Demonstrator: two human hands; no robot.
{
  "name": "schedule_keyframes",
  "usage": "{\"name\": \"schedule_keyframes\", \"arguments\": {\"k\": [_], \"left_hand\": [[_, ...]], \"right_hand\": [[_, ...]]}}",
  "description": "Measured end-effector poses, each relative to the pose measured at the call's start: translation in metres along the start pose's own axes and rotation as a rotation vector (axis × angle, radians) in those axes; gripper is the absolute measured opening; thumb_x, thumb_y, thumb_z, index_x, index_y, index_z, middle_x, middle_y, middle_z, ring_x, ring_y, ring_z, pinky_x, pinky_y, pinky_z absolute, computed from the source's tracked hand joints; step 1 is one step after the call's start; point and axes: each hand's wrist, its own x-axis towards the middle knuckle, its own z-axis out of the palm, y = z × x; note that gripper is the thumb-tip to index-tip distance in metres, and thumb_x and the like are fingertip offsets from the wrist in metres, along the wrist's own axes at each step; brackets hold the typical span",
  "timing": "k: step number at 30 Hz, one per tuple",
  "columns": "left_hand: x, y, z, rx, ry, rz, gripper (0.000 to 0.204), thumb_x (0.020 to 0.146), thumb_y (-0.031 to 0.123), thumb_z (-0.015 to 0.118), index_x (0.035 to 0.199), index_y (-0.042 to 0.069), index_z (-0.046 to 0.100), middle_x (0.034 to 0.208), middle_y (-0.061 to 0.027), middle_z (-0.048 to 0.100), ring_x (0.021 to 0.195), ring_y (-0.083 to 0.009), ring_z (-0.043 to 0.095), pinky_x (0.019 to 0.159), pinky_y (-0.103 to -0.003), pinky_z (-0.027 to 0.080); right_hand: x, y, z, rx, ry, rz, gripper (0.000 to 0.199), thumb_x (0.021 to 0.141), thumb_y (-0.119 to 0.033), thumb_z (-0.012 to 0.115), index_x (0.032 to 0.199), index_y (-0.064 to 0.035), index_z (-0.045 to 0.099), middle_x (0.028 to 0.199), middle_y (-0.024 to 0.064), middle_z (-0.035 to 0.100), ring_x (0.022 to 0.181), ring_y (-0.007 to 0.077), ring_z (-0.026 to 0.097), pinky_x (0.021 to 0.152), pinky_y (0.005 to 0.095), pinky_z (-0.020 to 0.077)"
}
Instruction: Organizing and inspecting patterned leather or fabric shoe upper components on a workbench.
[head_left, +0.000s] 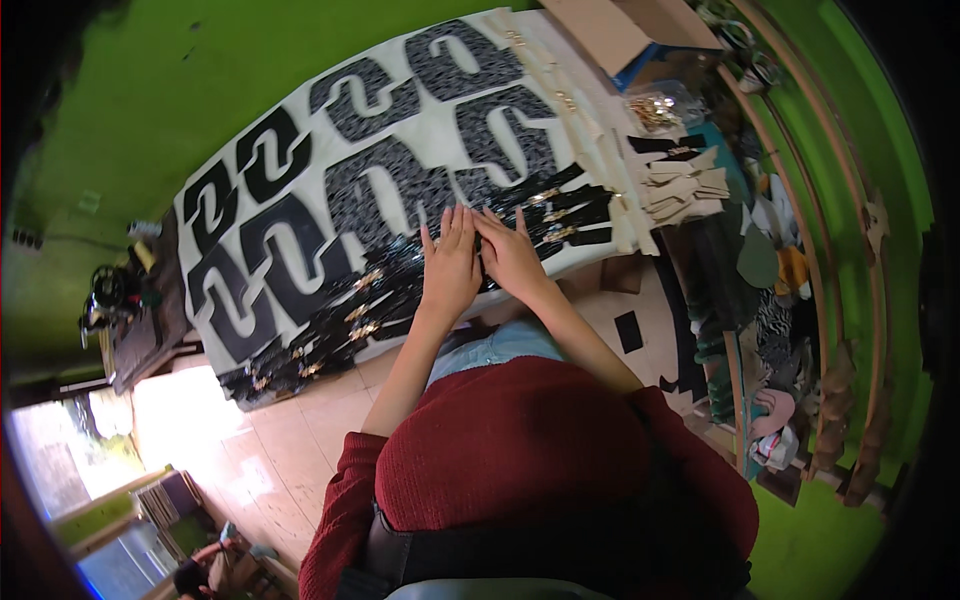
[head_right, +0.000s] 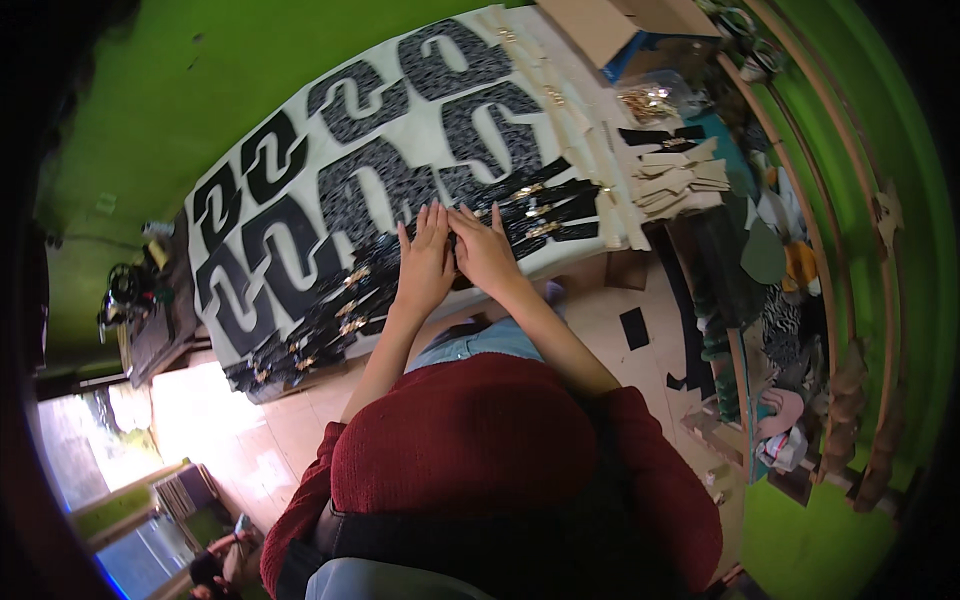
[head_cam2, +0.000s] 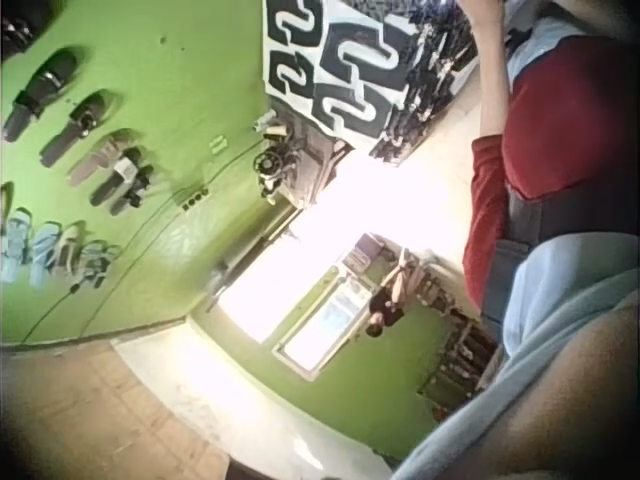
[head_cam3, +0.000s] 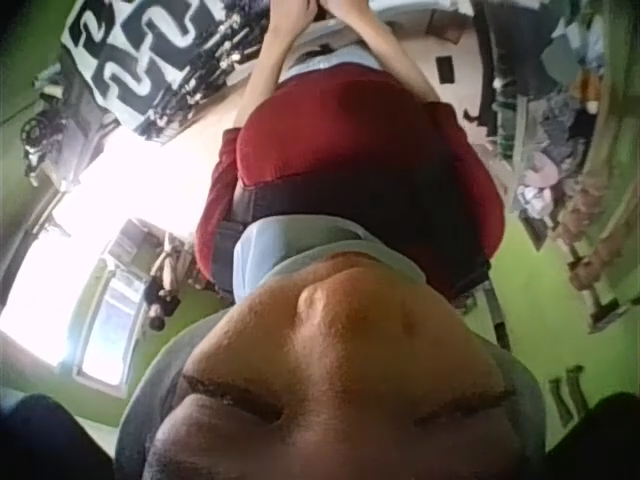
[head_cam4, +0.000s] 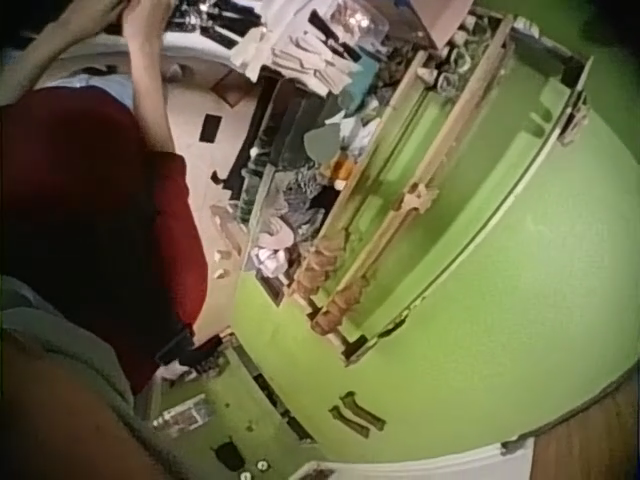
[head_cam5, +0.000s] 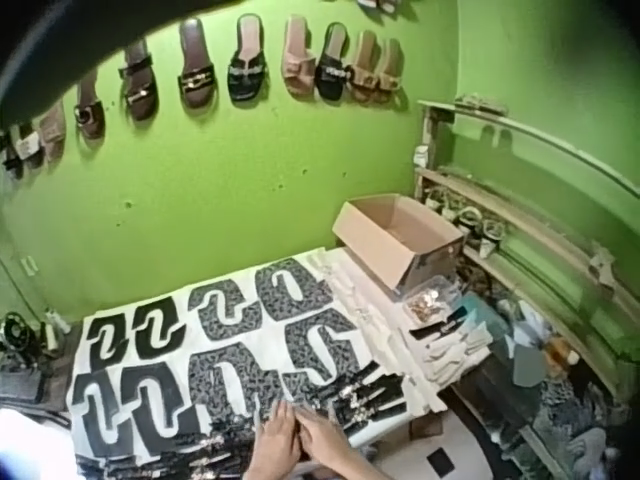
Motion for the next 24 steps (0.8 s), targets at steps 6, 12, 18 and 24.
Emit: {"name": "schedule_keyframes", "arguments": {"k": [6,12,18,24], "left_hand": [[0.069,0.079,0.048,-0.024,-0.056,0.122,0.058,0.080,0.009,0.046,0.134,-0.002,0.027,0.139,-0.0201,0.028,0.130,-0.0358,0.025,0.103,-0.057,0.014],[0.124,0.149,0.095,0.000,-0.165,0.231,0.059,0.082,0.013,0.049,0.134,-0.002,0.025,0.139,-0.0189,0.029,0.131,-0.0337,0.023,0.105,-0.054,0.013],[0.164,0.201,0.140,0.039,-0.219,0.272,0.061,0.084,0.021,0.050,0.135,-0.002,0.024,0.139,-0.0172,0.029,0.132,-0.0312,0.022,0.106,-0.053,0.012],[0.192,0.236,0.178,0.000,-0.245,0.319,0.061,0.084,0.022,0.052,0.135,0.001,0.026,0.140,-0.0144,0.030,0.131,-0.0287,0.025,0.107,-0.051,0.012]], "right_hand": [[-0.009,0.068,-0.086,-0.200,0.107,0.059,0.048,0.077,-0.002,0.046,0.126,-0.0034,0.044,0.127,0.0139,0.048,0.121,0.0304,0.041,0.103,0.0572,0.0123],[-0.014,0.146,-0.173,-0.264,0.170,0.186,0.039,0.079,-0.005,0.048,0.118,-0.0058,0.052,0.126,0.0121,0.049,0.123,0.0272,0.040,0.104,0.0560,0.0136],[-0.016,0.220,-0.235,-0.348,0.194,0.247,0.034,0.079,-0.007,0.049,0.112,-0.0073,0.058,0.124,0.0110,0.051,0.123,0.0268,0.041,0.103,0.0586,0.0116],[-0.008,0.272,-0.268,-0.400,0.179,0.299,0.030,0.081,-0.009,0.050,0.109,-0.0119,0.061,0.117,0.0059,0.057,0.119,0.0249,0.045,0.101,0.0617,0.0119]]}}
